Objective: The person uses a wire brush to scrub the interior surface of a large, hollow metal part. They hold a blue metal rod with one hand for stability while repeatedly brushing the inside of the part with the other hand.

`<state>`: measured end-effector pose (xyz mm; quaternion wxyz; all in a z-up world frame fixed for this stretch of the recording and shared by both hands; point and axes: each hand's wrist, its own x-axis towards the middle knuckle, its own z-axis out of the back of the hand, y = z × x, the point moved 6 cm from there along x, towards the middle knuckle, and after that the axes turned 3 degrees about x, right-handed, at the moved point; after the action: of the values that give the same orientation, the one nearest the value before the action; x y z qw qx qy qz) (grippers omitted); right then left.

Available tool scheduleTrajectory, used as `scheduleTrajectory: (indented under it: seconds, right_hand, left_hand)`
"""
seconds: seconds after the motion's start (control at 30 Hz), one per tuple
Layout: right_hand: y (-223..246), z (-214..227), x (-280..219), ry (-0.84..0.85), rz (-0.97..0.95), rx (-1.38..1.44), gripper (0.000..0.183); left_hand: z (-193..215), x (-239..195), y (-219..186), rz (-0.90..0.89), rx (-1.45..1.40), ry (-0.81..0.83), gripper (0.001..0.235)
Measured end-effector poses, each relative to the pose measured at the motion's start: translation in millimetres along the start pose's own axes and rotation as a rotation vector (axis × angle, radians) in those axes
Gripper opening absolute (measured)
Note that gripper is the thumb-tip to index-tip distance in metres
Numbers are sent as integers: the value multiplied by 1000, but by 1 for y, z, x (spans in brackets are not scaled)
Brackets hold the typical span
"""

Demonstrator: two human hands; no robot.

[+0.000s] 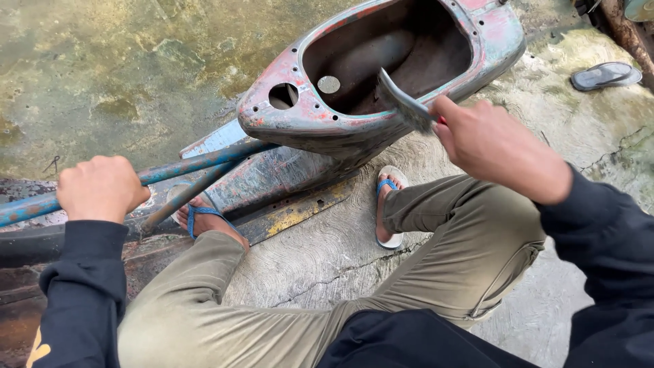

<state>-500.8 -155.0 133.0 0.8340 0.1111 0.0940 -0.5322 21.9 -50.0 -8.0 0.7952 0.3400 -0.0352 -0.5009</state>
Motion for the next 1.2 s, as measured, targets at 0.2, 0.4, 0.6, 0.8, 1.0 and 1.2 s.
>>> scheduleTrajectory:
  seconds: [0.2,0.4,0.6,0.8,1.0,1.2]
  right_hand:
    - [6,-19,23,-70,11,16,22]
    - [-13,11,22,-141,97,34,26]
    - [23,23,1,-114,79,267,25]
    - [39,2,27,-122,210,343,22]
    - [51,-6,46,-127,229,405,25]
    - [47,-26,97,-160,187,529,25]
  left_hand:
    - [1,1,0,-12,-21,20,37]
    - [1,0,-1,-25,-9,-23,29]
    - [0,1,-2,-36,-12,-80,25]
    - [-3,2,-2,-52,-57,-51,20]
    - [-6,4,-3,-45,-51,-72,17]
    - [11,-10,-3,-69,-157,-71,28]
